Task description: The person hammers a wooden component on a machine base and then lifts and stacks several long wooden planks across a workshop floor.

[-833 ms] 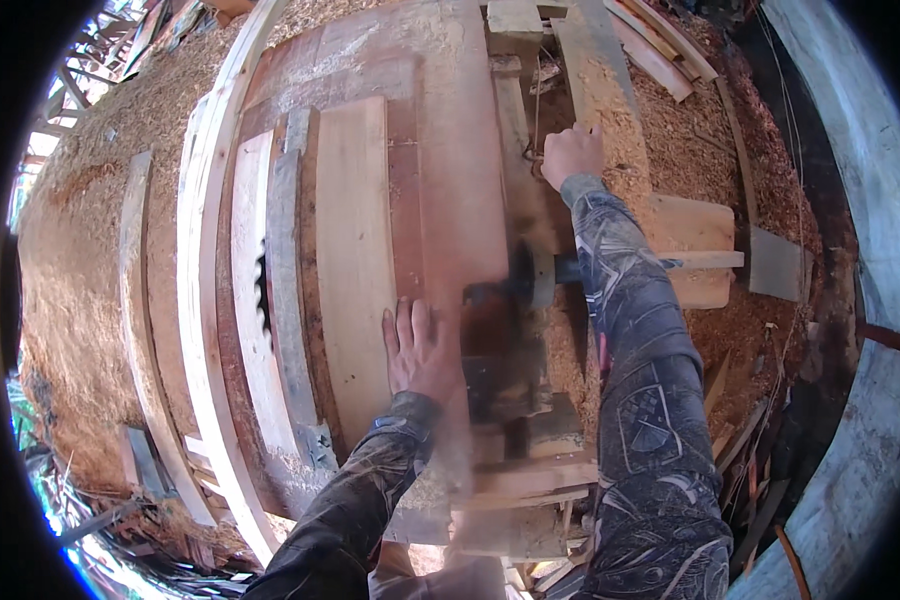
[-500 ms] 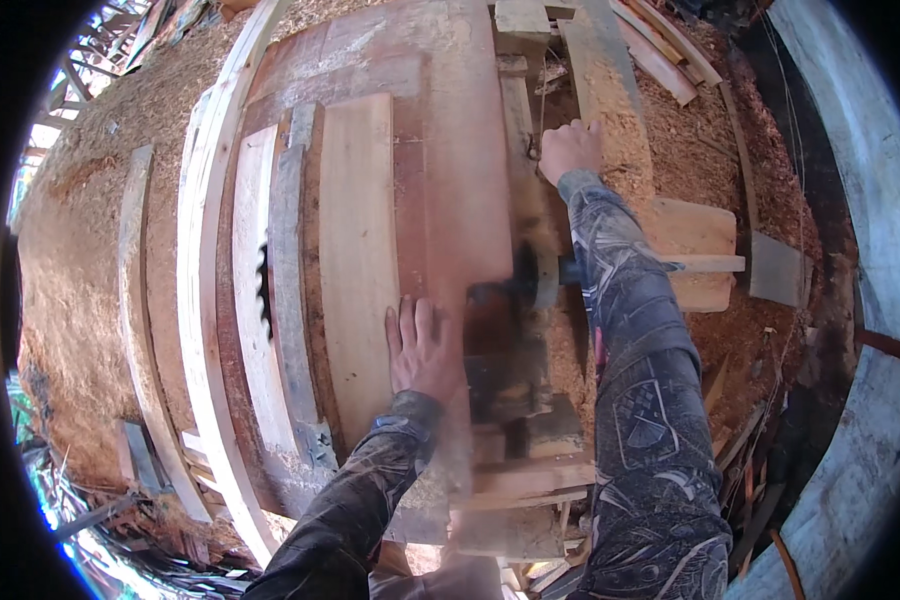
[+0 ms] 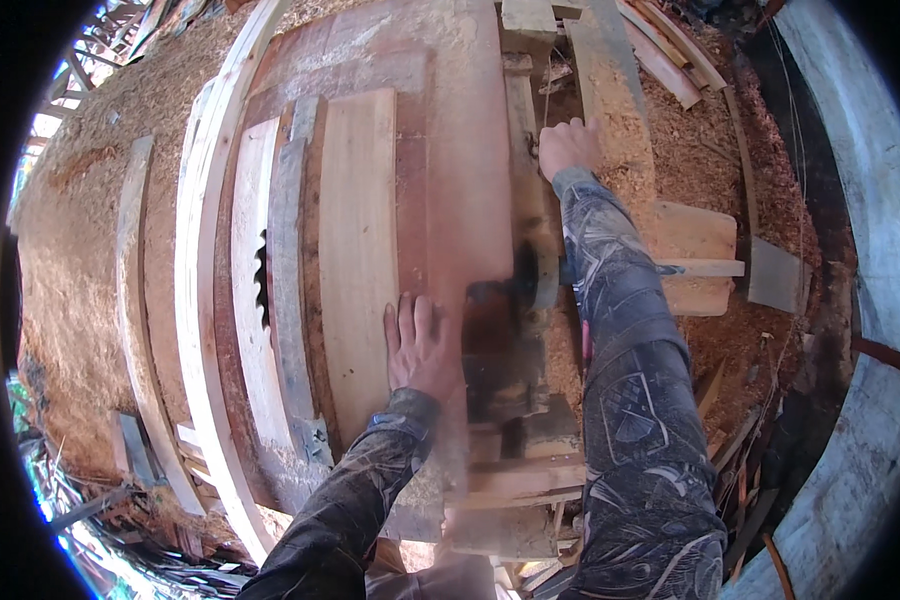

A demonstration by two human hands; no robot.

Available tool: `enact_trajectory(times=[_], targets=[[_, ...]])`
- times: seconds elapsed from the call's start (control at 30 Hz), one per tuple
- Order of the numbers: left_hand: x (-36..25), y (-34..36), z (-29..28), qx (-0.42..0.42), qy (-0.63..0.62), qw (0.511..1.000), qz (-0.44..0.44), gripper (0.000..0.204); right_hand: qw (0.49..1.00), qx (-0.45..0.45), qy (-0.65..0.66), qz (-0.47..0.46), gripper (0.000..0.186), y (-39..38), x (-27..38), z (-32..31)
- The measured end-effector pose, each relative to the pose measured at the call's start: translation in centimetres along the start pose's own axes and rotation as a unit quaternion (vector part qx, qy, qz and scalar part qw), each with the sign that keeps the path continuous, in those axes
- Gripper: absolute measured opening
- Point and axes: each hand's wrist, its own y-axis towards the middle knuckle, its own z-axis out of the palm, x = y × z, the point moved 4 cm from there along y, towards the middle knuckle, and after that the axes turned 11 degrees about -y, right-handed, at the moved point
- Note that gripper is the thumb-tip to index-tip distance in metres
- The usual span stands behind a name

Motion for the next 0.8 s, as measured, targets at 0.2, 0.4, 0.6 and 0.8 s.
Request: enact_trajectory(times=[0.2,0.4,0.6,0.8], targets=[[0.2,0.0,0.1,0.006,0.003,1.000,-0.004,0.042,0.999,0.010,0.011,0.035,0.020,-0.4,-0.6,0.5],[0.1,0.0,-0.1,-0.007,0.001,1.000,0.000,0.043,0.999,0.028,0.005,0.022,0.019,-1.7,-0.8,-0.8],[0.1,-0.2,0.0,-0.012,-0.001,1.000,0.005,0.041,0.998,0.028,0.034,0.037,0.019,-1.8,-0.5,-1.1],[0.3,-0.4,0.4,-0.013,0.010,1.000,0.004,0.040,0.997,0.027,0.050,0.048,0.019,-1.2,-0.1,-0.3]])
